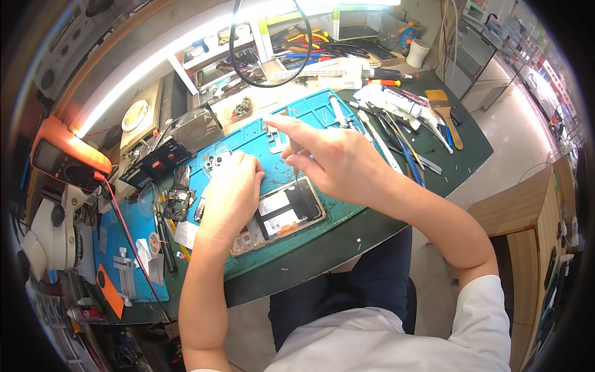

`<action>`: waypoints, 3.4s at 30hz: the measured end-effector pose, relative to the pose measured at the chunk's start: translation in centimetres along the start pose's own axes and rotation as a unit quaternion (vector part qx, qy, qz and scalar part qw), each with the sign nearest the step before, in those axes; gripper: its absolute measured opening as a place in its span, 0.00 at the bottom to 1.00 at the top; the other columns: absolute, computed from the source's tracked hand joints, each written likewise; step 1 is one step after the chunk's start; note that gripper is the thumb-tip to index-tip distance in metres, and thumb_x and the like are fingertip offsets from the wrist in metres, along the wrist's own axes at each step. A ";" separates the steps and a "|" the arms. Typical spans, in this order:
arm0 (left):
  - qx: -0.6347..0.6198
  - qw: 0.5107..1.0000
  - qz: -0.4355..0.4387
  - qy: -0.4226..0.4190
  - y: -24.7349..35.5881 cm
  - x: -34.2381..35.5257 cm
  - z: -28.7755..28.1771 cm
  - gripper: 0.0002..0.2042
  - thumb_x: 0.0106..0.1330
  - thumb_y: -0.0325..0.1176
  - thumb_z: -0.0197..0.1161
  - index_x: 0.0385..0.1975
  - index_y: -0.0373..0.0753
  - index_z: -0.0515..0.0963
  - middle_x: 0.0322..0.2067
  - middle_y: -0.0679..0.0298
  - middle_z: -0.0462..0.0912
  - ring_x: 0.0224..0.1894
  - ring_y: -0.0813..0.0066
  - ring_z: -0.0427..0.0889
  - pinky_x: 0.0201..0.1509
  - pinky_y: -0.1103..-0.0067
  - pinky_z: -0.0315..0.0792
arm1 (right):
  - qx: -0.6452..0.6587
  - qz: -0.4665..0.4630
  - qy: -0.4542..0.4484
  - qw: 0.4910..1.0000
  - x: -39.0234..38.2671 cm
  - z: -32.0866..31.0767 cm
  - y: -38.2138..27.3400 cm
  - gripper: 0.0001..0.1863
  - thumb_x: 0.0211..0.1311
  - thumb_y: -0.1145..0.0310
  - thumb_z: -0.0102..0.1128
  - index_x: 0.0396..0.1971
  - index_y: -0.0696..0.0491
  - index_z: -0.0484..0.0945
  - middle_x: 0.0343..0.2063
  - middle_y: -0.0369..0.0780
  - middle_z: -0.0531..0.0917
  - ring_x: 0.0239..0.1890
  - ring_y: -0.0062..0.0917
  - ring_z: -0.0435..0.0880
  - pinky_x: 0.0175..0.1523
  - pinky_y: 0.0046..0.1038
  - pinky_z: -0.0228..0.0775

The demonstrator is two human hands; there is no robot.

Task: The person disassembles a smartphone on a workbench, removes the battery and internal components, and uses a screwdriver and tweezers to manipulate small parts. The person places removed screws into a container and continues to adjust internal connectors.

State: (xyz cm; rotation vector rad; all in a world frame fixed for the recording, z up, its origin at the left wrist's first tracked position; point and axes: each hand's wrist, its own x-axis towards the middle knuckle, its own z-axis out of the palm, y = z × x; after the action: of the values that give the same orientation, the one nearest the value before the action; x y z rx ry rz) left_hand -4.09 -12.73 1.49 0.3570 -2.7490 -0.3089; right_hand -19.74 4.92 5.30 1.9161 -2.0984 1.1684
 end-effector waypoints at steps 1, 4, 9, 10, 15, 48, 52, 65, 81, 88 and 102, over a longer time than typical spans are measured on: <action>-0.001 1.000 -0.002 0.004 0.1 -0.1 0.1 0.05 0.71 0.28 0.66 0.40 0.35 0.79 0.38 0.51 0.81 0.45 0.48 0.83 0.51 0.62 0.76 | 0.000 0.006 -0.002 1.000 0.0 0.0 0.0 0.32 0.71 0.73 0.66 0.73 0.46 0.71 0.35 0.39 0.90 0.34 0.33 0.92 0.38 0.33 0.83; -0.052 0.998 -0.019 0.044 -0.2 -0.1 0.3 0.06 0.71 0.26 0.66 0.42 0.34 0.77 0.38 0.51 0.82 0.43 0.49 0.83 0.49 0.62 0.77 | 0.007 0.009 -0.022 1.000 0.0 -0.2 -0.2 0.31 0.70 0.72 0.66 0.72 0.48 0.72 0.34 0.42 0.90 0.35 0.37 0.92 0.39 0.36 0.83; -0.095 0.994 -0.043 0.035 0.0 0.5 -0.2 0.07 0.71 0.27 0.65 0.46 0.35 0.79 0.38 0.51 0.86 0.43 0.50 0.86 0.49 0.61 0.79 | 0.028 -0.008 -0.019 0.999 0.0 -0.1 0.0 0.28 0.70 0.72 0.66 0.69 0.48 0.75 0.32 0.43 0.90 0.35 0.38 0.92 0.39 0.38 0.83; -0.103 0.993 -0.051 0.035 0.2 0.5 -0.2 0.07 0.71 0.27 0.65 0.46 0.35 0.79 0.38 0.51 0.86 0.44 0.51 0.87 0.49 0.62 0.79 | 0.045 -0.006 -0.010 0.999 0.1 0.1 -0.2 0.28 0.70 0.72 0.66 0.69 0.48 0.75 0.32 0.43 0.90 0.35 0.38 0.92 0.39 0.37 0.83; -0.117 0.991 -0.046 0.032 0.1 0.5 -0.4 0.09 0.71 0.26 0.65 0.49 0.36 0.80 0.39 0.52 0.86 0.45 0.52 0.87 0.50 0.62 0.79 | -0.010 0.002 -0.014 1.000 0.1 0.0 -0.4 0.28 0.69 0.73 0.66 0.69 0.47 0.76 0.32 0.43 0.90 0.35 0.38 0.92 0.40 0.37 0.83; -0.709 0.654 -0.259 -0.038 2.6 0.6 -1.8 0.19 0.77 0.31 0.69 0.63 0.32 0.77 0.47 0.64 0.85 0.47 0.79 0.85 0.50 0.82 0.81 | 0.260 0.122 0.145 0.947 -0.3 -1.5 -0.5 0.25 0.77 0.68 0.67 0.67 0.57 0.70 0.44 0.45 0.92 0.47 0.22 0.91 0.55 0.25 0.83; -0.742 0.624 -0.244 -0.030 2.2 0.6 -1.5 0.18 0.77 0.29 0.68 0.63 0.32 0.76 0.45 0.65 0.84 0.46 0.80 0.85 0.49 0.83 0.83 | 0.273 0.121 0.176 0.938 -0.4 -1.4 -0.7 0.23 0.76 0.70 0.68 0.65 0.57 0.72 0.42 0.44 0.92 0.46 0.22 0.92 0.53 0.24 0.83; -0.795 0.559 -0.233 -0.030 2.4 0.3 -1.2 0.18 0.77 0.28 0.68 0.61 0.29 0.75 0.47 0.62 0.83 0.47 0.78 0.86 0.50 0.83 0.84 | 0.286 0.100 0.172 0.937 -0.6 -1.5 -1.3 0.20 0.75 0.76 0.65 0.62 0.57 0.72 0.43 0.44 0.92 0.47 0.23 0.92 0.55 0.26 0.84; -0.833 0.503 -0.227 -0.034 2.2 0.2 -0.7 0.18 0.78 0.27 0.65 0.63 0.30 0.72 0.47 0.60 0.82 0.48 0.76 0.86 0.52 0.82 0.86 | 0.285 0.075 0.174 0.940 -1.0 -2.1 -2.5 0.20 0.74 0.83 0.59 0.63 0.57 0.71 0.44 0.43 0.90 0.48 0.26 0.91 0.56 0.28 0.83; -0.830 0.509 -0.226 -0.033 2.3 0.2 -0.7 0.18 0.78 0.27 0.65 0.63 0.30 0.72 0.47 0.59 0.82 0.48 0.76 0.86 0.52 0.81 0.87 | 0.283 0.087 0.177 0.939 -1.1 -1.9 -2.4 0.19 0.75 0.80 0.62 0.62 0.57 0.72 0.43 0.43 0.91 0.48 0.25 0.92 0.55 0.26 0.83; -0.635 0.750 -0.184 -0.029 4.9 -1.3 -1.4 0.18 0.72 0.25 0.72 0.60 0.35 0.80 0.44 0.64 0.88 0.44 0.79 0.87 0.52 0.81 0.83 | 0.182 0.057 0.136 0.972 -3.1 -4.2 -3.8 0.15 0.71 0.80 0.64 0.53 0.54 0.73 0.35 0.41 0.90 0.42 0.32 0.95 0.45 0.30 0.85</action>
State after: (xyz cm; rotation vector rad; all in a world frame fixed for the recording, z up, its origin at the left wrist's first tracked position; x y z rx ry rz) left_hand -3.40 -7.93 3.59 0.4516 -1.8250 -2.0920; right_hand -17.52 10.08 8.47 1.6480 -1.9768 1.8338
